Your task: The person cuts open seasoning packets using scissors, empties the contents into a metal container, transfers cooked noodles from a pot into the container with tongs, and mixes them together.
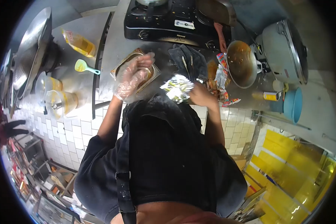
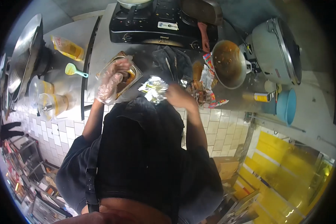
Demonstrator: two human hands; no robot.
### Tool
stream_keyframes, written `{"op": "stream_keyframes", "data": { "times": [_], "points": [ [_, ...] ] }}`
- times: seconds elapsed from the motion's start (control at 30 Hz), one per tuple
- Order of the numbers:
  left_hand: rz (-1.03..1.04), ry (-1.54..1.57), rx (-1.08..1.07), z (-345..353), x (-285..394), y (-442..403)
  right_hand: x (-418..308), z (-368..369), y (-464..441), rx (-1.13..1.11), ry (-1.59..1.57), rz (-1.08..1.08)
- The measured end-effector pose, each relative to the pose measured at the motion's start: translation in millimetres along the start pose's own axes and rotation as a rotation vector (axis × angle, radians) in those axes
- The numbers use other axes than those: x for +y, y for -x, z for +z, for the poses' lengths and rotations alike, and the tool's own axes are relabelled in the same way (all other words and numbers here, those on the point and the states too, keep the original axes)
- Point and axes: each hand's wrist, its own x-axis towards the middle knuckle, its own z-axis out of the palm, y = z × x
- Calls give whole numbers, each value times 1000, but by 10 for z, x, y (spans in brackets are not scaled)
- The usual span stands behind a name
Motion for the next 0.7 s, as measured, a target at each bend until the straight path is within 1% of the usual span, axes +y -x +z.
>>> {"op": "stream_keyframes", "data": {
  "times": [0.07,0.1,0.13,0.2,0.23,0.27,0.33,0.4,0.43,0.47,0.5,0.53,0.57,0.6,0.63,0.7],
  "points": [
    [-17,370,-50,297,25,-29,-566,66,-416,42,-299,38],
    [-95,473,-85,368,-137,-9,-747,98,-540,115,-319,53],
    [-212,759,-24,488,-267,68,-840,140,-615,194,-333,73],
    [-303,818,52,599,-279,147,-828,288,-726,355,-228,-44],
    [-270,981,43,654,-241,187,-820,316,-729,382,-223,-24],
    [-206,1017,24,701,-187,196,-813,340,-733,398,-222,2],
    [-225,911,64,579,-302,302,-777,380,-692,415,-228,34],
    [-198,208,-73,473,-271,184,-696,429,-639,490,-251,146],
    [-195,13,-99,458,-251,147,-658,443,-613,485,-250,148],
    [-195,17,-95,501,-231,131,-638,435,-593,488,-220,196],
    [-263,141,-45,544,-220,118,-622,424,-573,493,-190,244],
    [-331,263,2,567,-218,109,-618,413,-541,492,-190,245],
    [-332,324,2,571,-244,111,-654,372,-505,505,-194,204],
    [-334,324,-4,581,-260,115,-665,335,-465,520,-198,164],
    [-345,348,63,605,-267,123,-641,306,-421,525,-197,170],
    [-386,366,162,618,-246,80,-570,244,-314,346,-178,259]
  ]
}}
